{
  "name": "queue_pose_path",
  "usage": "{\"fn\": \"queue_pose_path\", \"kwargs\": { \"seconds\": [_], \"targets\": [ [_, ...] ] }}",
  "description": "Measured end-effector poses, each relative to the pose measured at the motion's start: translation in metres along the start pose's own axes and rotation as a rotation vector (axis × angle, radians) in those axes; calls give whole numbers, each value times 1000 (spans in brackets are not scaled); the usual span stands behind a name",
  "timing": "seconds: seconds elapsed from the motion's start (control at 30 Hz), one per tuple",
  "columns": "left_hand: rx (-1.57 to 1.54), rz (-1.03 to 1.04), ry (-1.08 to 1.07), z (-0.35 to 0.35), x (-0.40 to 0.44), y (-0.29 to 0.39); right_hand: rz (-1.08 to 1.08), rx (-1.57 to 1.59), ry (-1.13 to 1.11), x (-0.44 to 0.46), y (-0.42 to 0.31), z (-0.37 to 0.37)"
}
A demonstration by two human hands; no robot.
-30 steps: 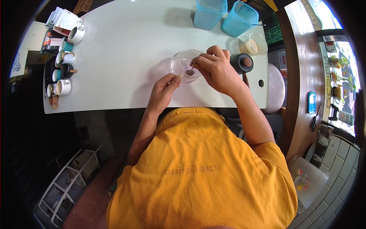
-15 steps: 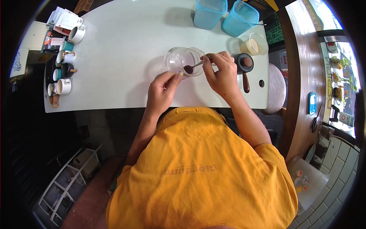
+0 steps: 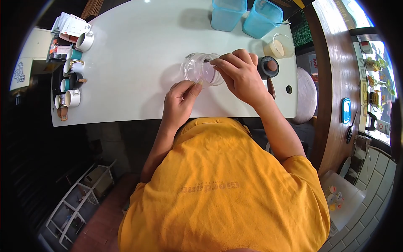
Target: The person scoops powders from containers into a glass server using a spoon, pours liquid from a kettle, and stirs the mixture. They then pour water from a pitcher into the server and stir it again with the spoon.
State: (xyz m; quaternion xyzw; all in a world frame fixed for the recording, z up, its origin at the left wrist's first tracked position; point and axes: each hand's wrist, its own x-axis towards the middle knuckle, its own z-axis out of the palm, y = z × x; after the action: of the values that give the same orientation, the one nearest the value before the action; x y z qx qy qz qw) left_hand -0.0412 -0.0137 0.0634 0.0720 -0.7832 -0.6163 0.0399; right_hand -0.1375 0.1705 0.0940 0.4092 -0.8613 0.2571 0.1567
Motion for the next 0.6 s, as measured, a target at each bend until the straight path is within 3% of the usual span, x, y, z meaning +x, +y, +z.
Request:
{"fn": "queue_pose_path", "kwargs": {
  "seconds": [0.13, 0.23, 0.27, 0.33, 0.47, 0.6],
  "targets": [
    [-28, 12, 15, -1, 0, -2, 33, 73, 26, -10, -2, 9],
    [-14, 6, 17, -1, -1, -2, 265, 202, 190, -18, -10, 20],
    [-3, 8, 10, -2, -1, -2, 266, 203, 188, -19, -11, 22],
    [-11, 13, 11, -2, -1, -4, 513, 397, 126, -21, -11, 25],
    [-40, -7, 12, -2, -2, -5, 381, 212, 165, -15, -9, 18],
    [-74, -21, -14, -1, -2, -6, 121, 73, 56, -6, -6, 7]
  ]
}}
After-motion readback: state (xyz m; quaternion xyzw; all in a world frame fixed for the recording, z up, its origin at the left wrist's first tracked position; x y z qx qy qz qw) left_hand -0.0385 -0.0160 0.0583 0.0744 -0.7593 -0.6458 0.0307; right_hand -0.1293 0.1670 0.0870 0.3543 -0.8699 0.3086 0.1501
